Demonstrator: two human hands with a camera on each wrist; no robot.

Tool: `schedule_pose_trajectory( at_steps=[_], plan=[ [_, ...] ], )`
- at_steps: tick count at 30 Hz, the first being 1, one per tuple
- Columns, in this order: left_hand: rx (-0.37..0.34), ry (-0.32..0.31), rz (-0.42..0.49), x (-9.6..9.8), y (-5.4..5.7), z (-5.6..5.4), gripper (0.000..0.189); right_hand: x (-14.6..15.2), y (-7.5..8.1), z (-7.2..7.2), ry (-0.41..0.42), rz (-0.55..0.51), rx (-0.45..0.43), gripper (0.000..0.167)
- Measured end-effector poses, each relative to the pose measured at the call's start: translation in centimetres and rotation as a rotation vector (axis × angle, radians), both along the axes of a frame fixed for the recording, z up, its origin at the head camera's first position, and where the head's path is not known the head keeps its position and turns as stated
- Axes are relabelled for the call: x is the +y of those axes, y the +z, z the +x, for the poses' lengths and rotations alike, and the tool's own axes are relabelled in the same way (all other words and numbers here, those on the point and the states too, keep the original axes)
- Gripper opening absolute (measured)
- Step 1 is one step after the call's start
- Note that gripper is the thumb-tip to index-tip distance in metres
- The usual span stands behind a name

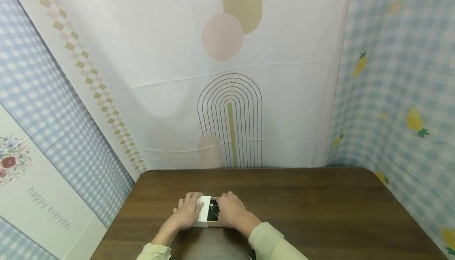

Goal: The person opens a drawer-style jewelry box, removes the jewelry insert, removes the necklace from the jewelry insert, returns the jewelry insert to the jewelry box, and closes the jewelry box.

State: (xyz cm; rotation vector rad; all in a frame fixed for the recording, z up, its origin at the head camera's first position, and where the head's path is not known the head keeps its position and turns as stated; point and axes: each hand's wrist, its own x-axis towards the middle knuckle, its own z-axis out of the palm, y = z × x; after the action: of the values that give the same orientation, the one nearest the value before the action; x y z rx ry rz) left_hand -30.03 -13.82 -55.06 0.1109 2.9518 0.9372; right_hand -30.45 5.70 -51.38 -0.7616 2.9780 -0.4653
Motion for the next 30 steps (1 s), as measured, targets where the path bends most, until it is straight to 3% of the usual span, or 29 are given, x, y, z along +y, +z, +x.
schedule_pose_trajectory(
  at_steps=[7,16,30],
  plan=[
    [0.005,-0.007,-0.009,0.1,0.1,0.1,0.035,-0.1,0.0,-0.3,-0.008,0.001,-0.049,0.047],
    [0.0,-0.007,0.003,0.0,0.2,0.1,0.035,0.4,-0.6,-0.7,0.0,-0.109,-0.072,0.044],
    [0.01,-0.003,0.009,-0.1,-0.3,-0.1,0.037,1.4,-1.8,-0.5,-0.05,-0.453,-0.186,0.033]
  ],
)
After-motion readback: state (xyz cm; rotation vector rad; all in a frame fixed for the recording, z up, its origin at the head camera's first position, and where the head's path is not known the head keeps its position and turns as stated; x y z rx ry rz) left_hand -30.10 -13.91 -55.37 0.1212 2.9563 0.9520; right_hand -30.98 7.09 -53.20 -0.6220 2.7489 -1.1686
